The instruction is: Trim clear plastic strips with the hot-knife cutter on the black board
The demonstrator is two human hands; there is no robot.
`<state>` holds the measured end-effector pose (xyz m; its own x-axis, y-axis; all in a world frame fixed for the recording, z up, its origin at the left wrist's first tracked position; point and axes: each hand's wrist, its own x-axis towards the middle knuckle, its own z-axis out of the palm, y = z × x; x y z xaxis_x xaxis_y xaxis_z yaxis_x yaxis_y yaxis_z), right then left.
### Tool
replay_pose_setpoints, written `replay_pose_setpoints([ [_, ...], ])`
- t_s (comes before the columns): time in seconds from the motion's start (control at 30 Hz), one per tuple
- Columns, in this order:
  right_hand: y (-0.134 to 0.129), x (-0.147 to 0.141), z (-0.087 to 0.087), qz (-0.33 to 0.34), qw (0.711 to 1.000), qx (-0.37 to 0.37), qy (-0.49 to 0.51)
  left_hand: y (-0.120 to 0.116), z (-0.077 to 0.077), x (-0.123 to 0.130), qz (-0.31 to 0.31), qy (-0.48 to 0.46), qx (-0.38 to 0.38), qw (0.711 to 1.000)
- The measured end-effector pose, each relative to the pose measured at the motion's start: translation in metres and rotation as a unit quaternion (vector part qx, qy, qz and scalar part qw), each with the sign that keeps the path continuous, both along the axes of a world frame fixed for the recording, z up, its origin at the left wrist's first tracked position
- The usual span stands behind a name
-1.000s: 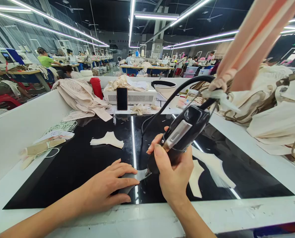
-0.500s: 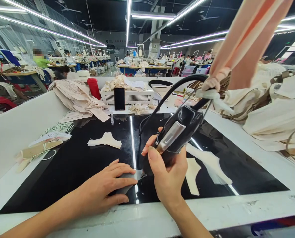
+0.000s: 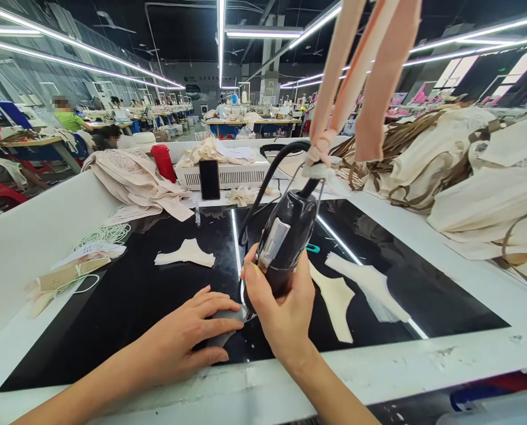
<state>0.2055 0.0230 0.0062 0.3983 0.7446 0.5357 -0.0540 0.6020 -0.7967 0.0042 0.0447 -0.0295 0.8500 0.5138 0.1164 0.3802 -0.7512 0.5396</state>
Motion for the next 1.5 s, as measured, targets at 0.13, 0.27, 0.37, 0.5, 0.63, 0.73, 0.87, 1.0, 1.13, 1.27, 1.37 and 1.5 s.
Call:
replay_pose_setpoints([
  [0.13,0.002,0.000,0.001,0.013,1.000,0.004,0.012,0.001,0.003,-0.001,-0.001,-0.003,0.008,1.000],
  [0.27,0.000,0.005,0.003,0.017,1.000,0.004,0.018,0.006,0.011,0.002,-0.012,-0.016,0.028,0.999],
  [0.37,0.000,0.009,0.004,0.012,1.000,0.011,0.025,0.011,0.015,0.010,-0.029,-0.022,0.038,0.999],
  [0.5,0.001,0.014,0.005,-0.007,1.000,0.009,0.028,0.013,0.013,0.022,-0.032,0.003,0.044,0.999],
  [0.63,0.003,0.012,0.005,-0.017,0.999,0.005,0.034,0.012,0.004,0.023,-0.030,0.016,0.059,0.998],
  [0.73,0.003,0.010,0.006,-0.018,0.999,0.003,0.041,0.010,0.000,0.021,-0.028,0.012,0.074,0.997],
  [0.87,0.004,0.008,0.006,-0.025,0.999,0.005,0.033,0.007,-0.001,0.020,-0.021,0.015,0.079,0.997],
  [1.0,0.004,0.008,0.006,-0.044,0.999,-0.008,0.011,0.004,0.000,0.020,-0.017,0.013,0.078,0.997],
  [1.13,0.004,0.011,0.006,-0.037,0.999,-0.013,-0.002,0.003,0.001,0.020,-0.016,0.011,0.080,0.997],
  [1.27,0.005,0.020,0.003,-0.044,0.999,0.010,0.014,0.002,0.001,0.020,-0.013,0.002,0.078,0.997],
  [1.37,0.006,0.024,0.001,-0.055,0.998,0.013,0.014,0.003,0.000,0.021,-0.013,0.004,0.075,0.997],
  [1.5,0.005,0.023,0.001,-0.060,0.998,-0.004,-0.001,0.003,0.000,0.021,-0.012,0.005,0.070,0.997],
])
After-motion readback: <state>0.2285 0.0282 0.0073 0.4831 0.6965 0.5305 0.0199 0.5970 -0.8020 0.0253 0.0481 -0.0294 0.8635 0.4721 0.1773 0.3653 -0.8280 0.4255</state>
